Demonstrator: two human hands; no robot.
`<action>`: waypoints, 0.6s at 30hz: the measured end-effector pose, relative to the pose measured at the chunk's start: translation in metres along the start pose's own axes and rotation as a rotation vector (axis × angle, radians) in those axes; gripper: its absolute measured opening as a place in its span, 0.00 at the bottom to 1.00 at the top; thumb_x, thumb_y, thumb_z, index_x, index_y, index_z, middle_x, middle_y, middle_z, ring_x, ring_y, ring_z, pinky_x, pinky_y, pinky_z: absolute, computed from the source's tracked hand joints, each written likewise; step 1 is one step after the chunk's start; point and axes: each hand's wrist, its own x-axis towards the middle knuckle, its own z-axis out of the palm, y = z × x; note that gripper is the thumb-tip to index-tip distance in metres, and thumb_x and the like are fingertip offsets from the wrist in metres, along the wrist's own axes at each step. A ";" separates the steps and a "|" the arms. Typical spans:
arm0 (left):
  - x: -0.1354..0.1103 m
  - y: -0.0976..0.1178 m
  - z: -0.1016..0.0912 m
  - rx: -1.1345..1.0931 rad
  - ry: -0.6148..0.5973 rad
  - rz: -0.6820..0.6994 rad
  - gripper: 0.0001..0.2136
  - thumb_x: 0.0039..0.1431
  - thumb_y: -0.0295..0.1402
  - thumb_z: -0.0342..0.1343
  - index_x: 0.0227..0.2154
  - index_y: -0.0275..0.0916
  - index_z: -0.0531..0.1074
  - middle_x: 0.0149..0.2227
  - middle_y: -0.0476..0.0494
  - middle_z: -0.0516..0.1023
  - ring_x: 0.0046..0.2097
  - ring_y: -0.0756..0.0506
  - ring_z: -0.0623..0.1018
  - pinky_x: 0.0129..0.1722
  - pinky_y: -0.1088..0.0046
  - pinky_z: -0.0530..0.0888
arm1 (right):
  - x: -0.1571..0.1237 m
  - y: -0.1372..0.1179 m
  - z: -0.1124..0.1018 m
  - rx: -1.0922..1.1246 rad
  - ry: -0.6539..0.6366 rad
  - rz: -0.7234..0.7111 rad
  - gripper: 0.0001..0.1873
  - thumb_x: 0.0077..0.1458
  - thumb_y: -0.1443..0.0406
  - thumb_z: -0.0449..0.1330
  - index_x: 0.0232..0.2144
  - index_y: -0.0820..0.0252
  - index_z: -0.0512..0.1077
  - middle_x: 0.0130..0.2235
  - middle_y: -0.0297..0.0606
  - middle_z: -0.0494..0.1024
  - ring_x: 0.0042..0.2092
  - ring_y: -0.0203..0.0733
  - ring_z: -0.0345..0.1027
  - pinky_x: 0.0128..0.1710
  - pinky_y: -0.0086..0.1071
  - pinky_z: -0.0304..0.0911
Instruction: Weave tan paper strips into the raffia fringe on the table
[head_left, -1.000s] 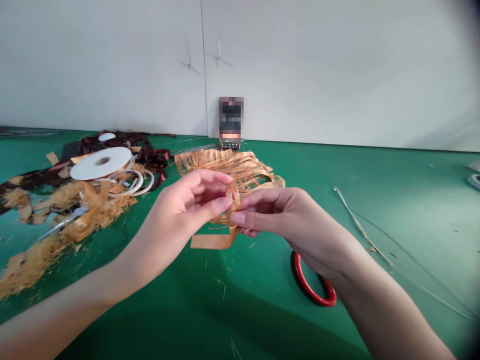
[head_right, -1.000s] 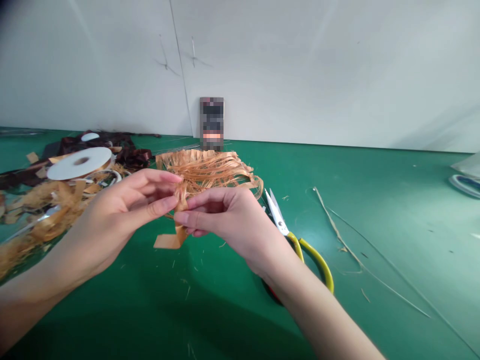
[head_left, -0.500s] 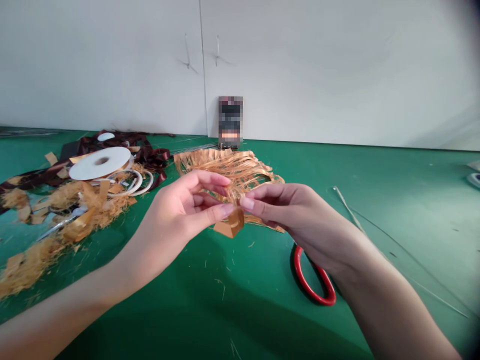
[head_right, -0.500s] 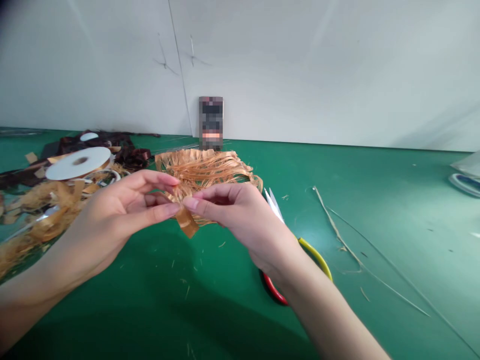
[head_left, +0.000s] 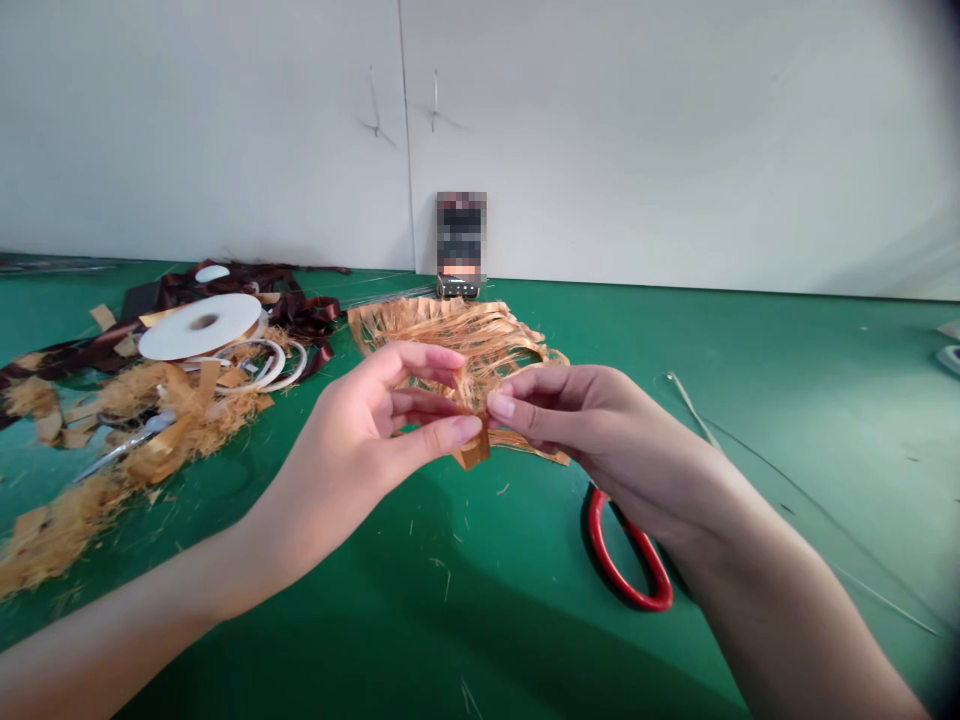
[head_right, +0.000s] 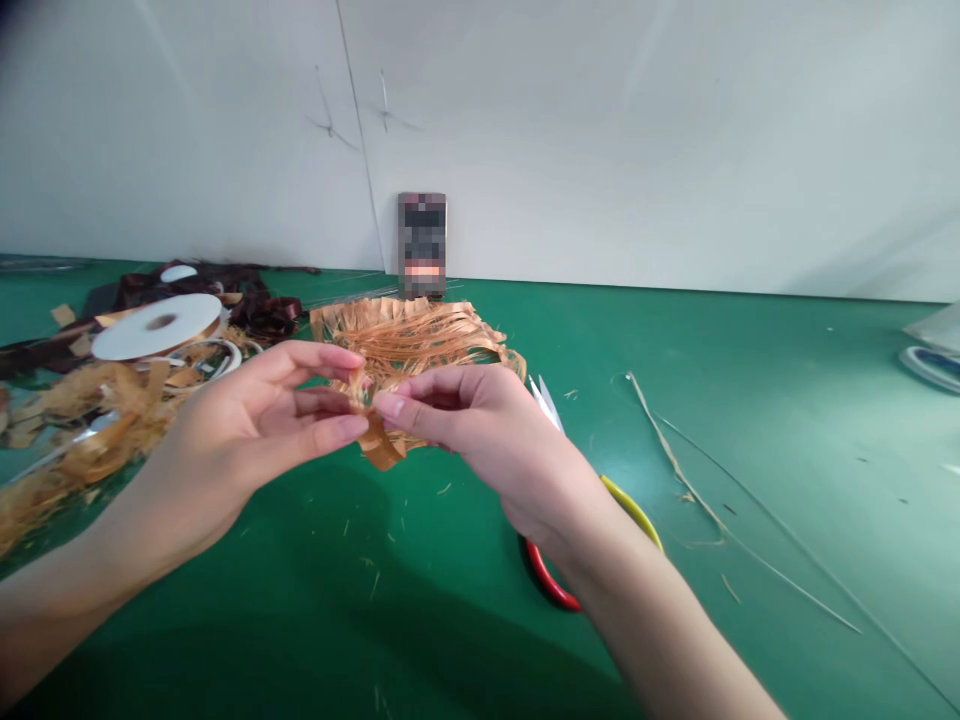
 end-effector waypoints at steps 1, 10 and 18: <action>0.000 0.001 0.001 0.012 -0.001 -0.002 0.16 0.51 0.36 0.65 0.43 0.45 0.71 0.47 0.48 0.75 0.41 0.48 0.79 0.36 0.79 0.78 | 0.000 0.000 -0.001 -0.010 -0.009 0.003 0.04 0.45 0.64 0.69 0.25 0.58 0.78 0.26 0.31 0.75 0.27 0.30 0.62 0.29 0.29 0.58; -0.002 0.004 0.001 0.089 0.029 -0.020 0.18 0.50 0.36 0.66 0.44 0.46 0.70 0.53 0.50 0.72 0.33 0.53 0.79 0.33 0.80 0.78 | -0.003 -0.009 -0.010 -0.302 -0.098 0.045 0.09 0.49 0.58 0.66 0.26 0.58 0.76 0.28 0.32 0.73 0.30 0.33 0.62 0.30 0.30 0.55; -0.004 0.005 0.000 0.112 0.001 0.004 0.18 0.49 0.36 0.66 0.43 0.47 0.70 0.52 0.51 0.73 0.31 0.53 0.79 0.32 0.80 0.78 | -0.007 -0.013 -0.014 -0.390 0.258 -0.106 0.14 0.48 0.53 0.65 0.26 0.56 0.74 0.21 0.29 0.65 0.22 0.30 0.52 0.20 0.29 0.45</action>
